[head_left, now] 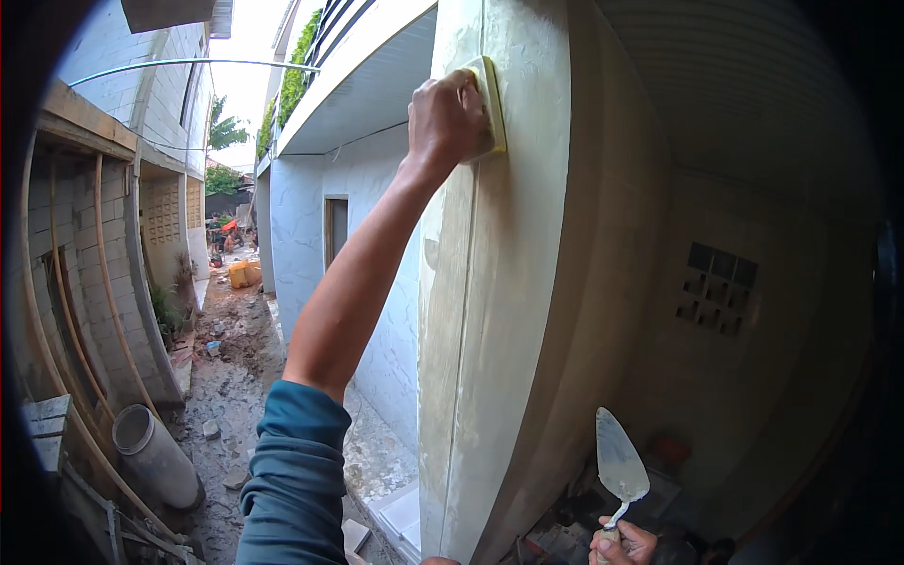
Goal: The person wipes a pillar edge with a sponge, applies plaster using a trowel, and dips a foam float into a bucket of water before rubbing down the pillar surface.
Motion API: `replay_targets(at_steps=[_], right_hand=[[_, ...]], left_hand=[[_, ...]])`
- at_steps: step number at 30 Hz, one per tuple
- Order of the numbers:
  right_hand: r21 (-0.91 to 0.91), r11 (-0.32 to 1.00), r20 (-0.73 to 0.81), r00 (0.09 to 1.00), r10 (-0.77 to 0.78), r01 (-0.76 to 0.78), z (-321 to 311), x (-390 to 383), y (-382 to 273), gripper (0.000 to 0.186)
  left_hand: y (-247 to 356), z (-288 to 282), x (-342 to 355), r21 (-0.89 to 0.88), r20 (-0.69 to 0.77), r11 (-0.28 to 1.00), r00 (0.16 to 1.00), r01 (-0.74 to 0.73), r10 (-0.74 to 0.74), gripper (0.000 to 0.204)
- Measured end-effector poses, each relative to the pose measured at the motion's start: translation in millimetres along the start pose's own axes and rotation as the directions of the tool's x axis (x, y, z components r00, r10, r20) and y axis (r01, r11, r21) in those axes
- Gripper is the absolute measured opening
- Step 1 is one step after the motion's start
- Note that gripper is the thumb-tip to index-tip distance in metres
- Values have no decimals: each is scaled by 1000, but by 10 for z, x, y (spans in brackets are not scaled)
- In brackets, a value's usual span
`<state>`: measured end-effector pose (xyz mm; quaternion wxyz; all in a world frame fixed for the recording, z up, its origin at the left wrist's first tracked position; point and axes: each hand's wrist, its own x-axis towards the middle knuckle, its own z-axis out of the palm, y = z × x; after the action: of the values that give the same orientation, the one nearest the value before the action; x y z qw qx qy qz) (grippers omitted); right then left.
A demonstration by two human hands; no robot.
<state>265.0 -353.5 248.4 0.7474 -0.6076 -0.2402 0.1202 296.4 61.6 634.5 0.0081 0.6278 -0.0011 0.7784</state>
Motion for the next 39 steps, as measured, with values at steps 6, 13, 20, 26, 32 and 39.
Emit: replay_targets(at_steps=[6, 13, 20, 26, 32, 39], right_hand=[[-99, 993, 56, 996, -63, 69, -69, -33, -119, 27], [-85, 995, 30, 998, -49, 51, -41, -98, -113, 21], [-2, 997, -28, 996, -81, 81, -193, -245, -31, 22], [-64, 996, 9, 998, -61, 62, -126, -255, -263, 22], [-82, 993, -4, 996, -86, 86, -66, -271, -354, 19], [-122, 989, -64, 994, -92, 83, -21, -176, -321, 22]], left_hand=[[533, 26, 189, -56, 16, 985, 986, -164, 165, 23], [220, 87, 779, 157, 70, 976, 984, 153, -165, 26], [-260, -493, -1310, 31, 212, 982, 959, 188, -190, 27], [-495, -641, -836, 30, 102, 998, 994, 47, -50, 28], [-255, -221, 739, 254, 48, 966, 998, -39, 27, 29], [-258, 227, 1305, 395, -207, 885, 915, -245, 345, 27]])
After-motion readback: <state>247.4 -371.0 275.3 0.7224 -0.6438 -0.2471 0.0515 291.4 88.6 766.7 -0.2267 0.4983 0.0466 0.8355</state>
